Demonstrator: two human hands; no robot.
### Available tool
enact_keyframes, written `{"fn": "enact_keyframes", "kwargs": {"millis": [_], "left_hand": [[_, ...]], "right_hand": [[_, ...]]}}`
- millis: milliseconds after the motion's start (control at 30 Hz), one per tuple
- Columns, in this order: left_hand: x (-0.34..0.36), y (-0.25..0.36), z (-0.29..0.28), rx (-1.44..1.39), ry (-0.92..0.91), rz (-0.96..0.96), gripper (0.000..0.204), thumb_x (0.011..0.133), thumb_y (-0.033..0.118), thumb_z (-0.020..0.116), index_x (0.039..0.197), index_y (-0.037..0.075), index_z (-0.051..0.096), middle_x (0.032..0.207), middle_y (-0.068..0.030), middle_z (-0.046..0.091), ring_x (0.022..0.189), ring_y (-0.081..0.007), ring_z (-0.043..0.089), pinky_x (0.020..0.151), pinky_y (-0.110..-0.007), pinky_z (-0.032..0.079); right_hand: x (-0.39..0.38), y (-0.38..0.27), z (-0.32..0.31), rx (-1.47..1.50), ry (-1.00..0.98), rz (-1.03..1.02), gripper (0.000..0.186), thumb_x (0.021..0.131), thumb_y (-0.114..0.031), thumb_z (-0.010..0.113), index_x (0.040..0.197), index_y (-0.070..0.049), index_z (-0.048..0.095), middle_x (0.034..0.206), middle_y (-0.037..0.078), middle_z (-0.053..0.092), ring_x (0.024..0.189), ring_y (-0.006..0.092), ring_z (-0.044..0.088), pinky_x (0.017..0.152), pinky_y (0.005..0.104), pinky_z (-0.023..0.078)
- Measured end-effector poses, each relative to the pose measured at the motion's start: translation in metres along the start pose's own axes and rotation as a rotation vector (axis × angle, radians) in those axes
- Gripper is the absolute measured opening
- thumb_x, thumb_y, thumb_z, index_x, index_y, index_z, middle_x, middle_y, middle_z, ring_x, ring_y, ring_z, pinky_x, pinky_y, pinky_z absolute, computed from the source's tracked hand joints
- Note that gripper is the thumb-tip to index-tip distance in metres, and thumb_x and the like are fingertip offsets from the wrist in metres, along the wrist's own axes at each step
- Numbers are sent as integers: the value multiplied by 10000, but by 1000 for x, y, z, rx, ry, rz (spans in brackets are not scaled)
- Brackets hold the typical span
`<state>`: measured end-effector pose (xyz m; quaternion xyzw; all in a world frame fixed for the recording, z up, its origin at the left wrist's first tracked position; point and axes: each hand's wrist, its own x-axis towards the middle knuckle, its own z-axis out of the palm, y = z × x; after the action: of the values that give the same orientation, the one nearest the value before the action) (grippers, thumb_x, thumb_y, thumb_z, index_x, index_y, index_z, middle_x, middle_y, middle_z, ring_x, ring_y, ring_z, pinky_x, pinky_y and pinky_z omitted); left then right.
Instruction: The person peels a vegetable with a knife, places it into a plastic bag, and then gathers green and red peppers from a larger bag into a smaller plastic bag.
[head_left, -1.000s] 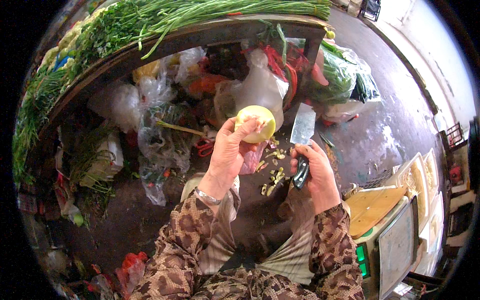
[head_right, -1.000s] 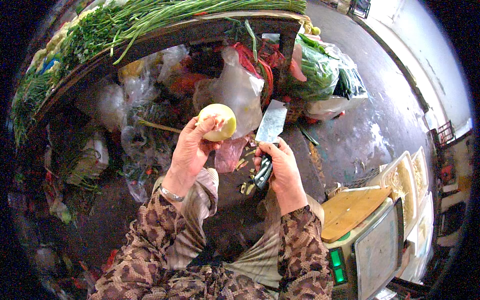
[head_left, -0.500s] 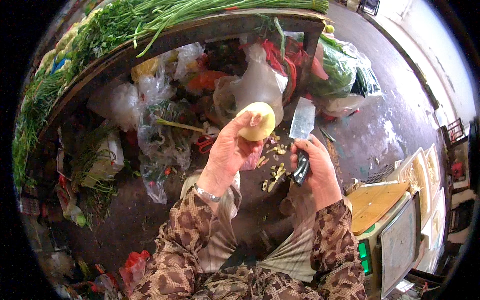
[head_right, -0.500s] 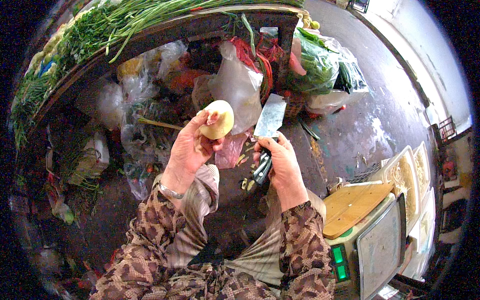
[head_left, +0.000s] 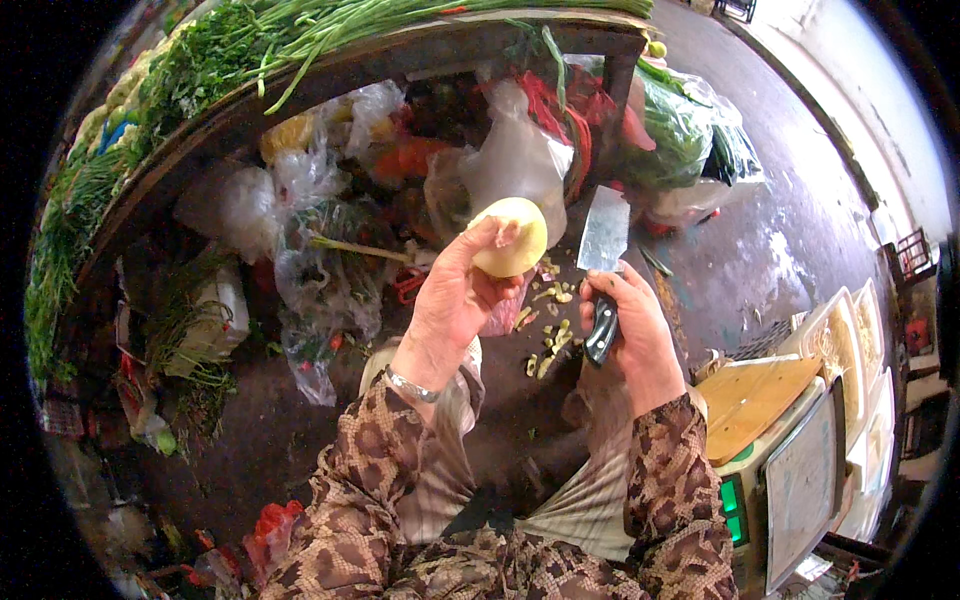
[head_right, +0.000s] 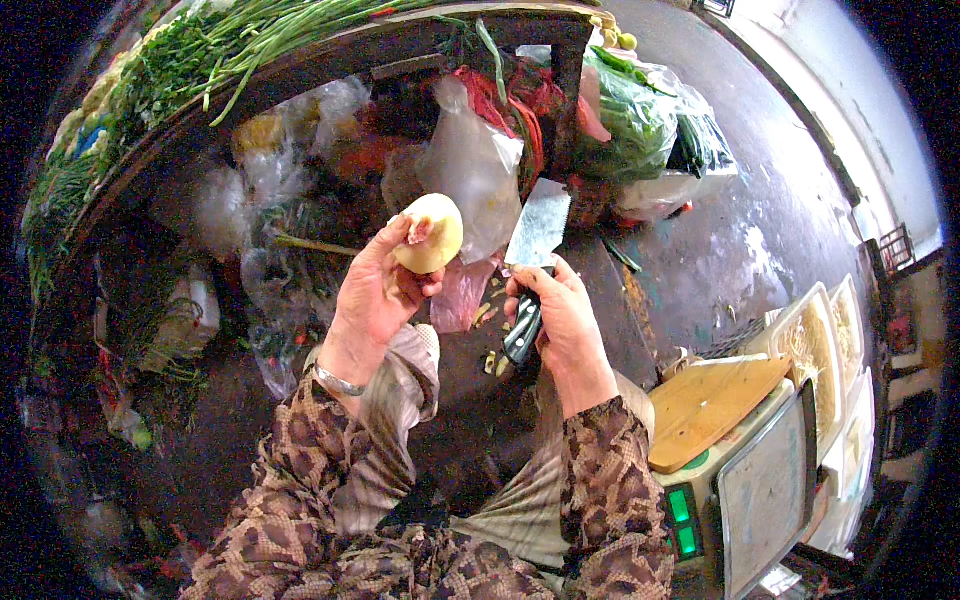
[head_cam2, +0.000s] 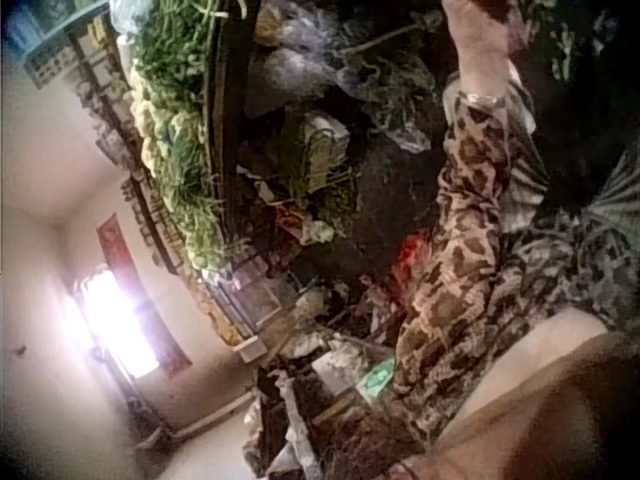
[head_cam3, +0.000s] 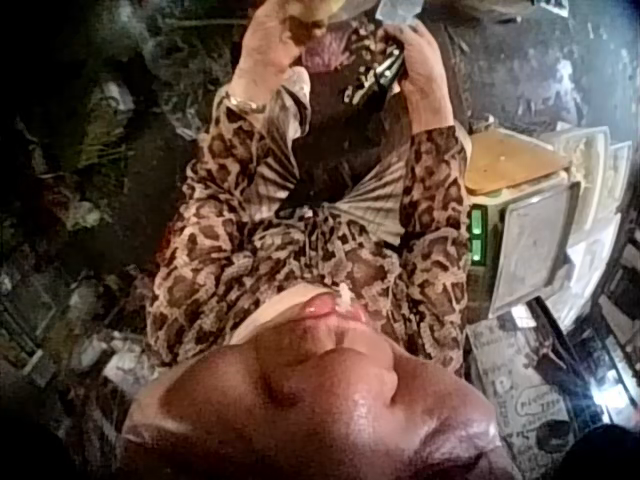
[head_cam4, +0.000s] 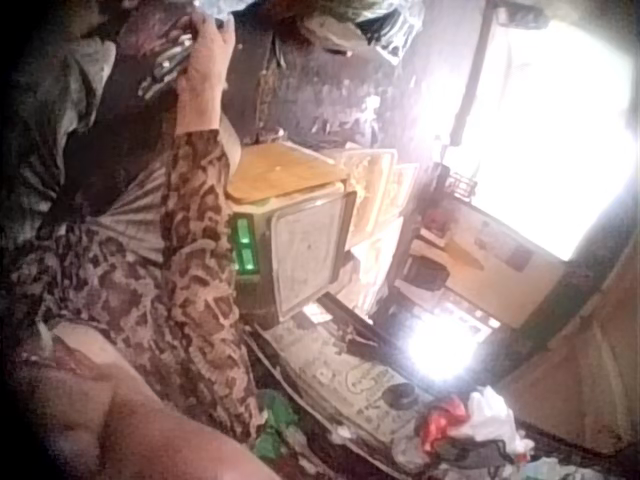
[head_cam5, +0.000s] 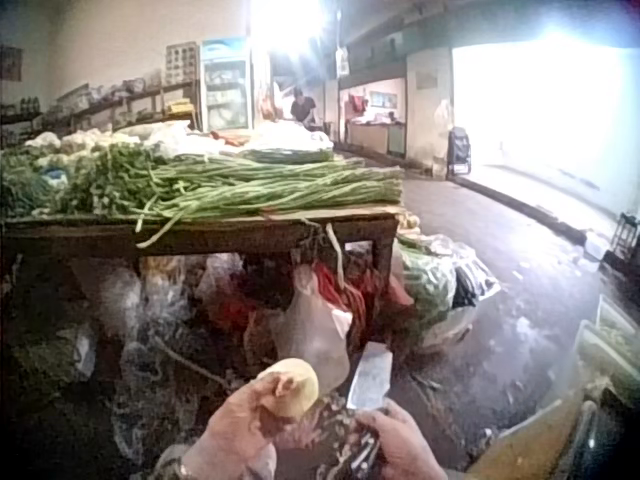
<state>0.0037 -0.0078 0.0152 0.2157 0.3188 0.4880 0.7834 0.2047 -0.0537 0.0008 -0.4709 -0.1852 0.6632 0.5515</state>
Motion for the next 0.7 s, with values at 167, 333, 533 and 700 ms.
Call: {"fn": "enact_keyframes", "kwargs": {"millis": [167,333,533,700], "left_hand": [[1,-2,2,-39,0,-24,340,885,344,644,1076,70,575,929,-95,627,699,-222,586,530,-298,464],[3,-3,-3,16,22,-3,364,886,344,641,1109,63,575,940,-103,633,694,-222,591,530,-297,468],[5,-6,-7,6,8,9,382,887,348,636,1125,56,575,962,-113,639,692,-223,593,533,-298,468],[5,-6,-6,16,5,12,398,895,362,623,1133,48,566,970,-135,637,687,-224,587,535,-311,462]], "right_hand": [[-1,-3,0,5,-9,0,67,886,-87,601,919,-65,547,702,40,610,506,120,596,436,231,498],[0,-1,1,35,-7,-2,67,883,-81,605,915,-61,550,700,40,610,504,123,596,437,234,502],[-1,-2,0,48,-10,-5,73,878,-75,610,914,-51,551,701,44,609,503,123,594,447,238,511],[0,0,2,74,-28,-12,76,878,-71,607,916,-45,547,701,45,608,506,128,593,463,242,517]]}}
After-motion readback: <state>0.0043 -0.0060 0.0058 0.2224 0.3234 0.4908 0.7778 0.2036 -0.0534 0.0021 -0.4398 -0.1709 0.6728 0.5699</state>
